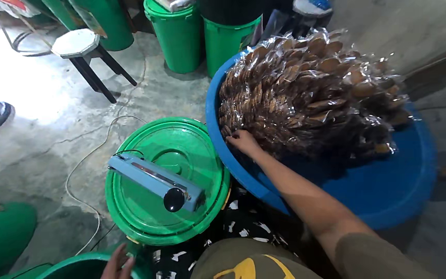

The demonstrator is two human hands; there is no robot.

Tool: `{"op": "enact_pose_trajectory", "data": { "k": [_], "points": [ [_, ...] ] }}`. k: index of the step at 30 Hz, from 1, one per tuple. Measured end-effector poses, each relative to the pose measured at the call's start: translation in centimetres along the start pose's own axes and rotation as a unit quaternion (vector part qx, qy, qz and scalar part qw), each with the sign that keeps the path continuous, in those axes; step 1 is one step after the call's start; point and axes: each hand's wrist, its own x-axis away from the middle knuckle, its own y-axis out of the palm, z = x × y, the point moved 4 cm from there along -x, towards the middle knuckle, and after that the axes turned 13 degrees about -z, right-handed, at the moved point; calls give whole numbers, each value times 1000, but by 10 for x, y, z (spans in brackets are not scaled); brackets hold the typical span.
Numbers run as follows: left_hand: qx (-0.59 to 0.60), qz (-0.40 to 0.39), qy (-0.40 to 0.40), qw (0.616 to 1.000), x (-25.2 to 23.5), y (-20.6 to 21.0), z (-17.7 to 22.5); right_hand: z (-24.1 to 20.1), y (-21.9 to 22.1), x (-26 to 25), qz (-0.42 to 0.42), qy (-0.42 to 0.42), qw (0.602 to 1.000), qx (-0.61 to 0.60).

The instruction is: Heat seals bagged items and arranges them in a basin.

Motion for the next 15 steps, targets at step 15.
{"op": "enact_pose_trajectory", "data": {
  "k": [15],
  "points": [
    [528, -132, 124, 830, -42, 108, 118, -33, 139, 136, -274, -164, 924, -212]
  ]
}}
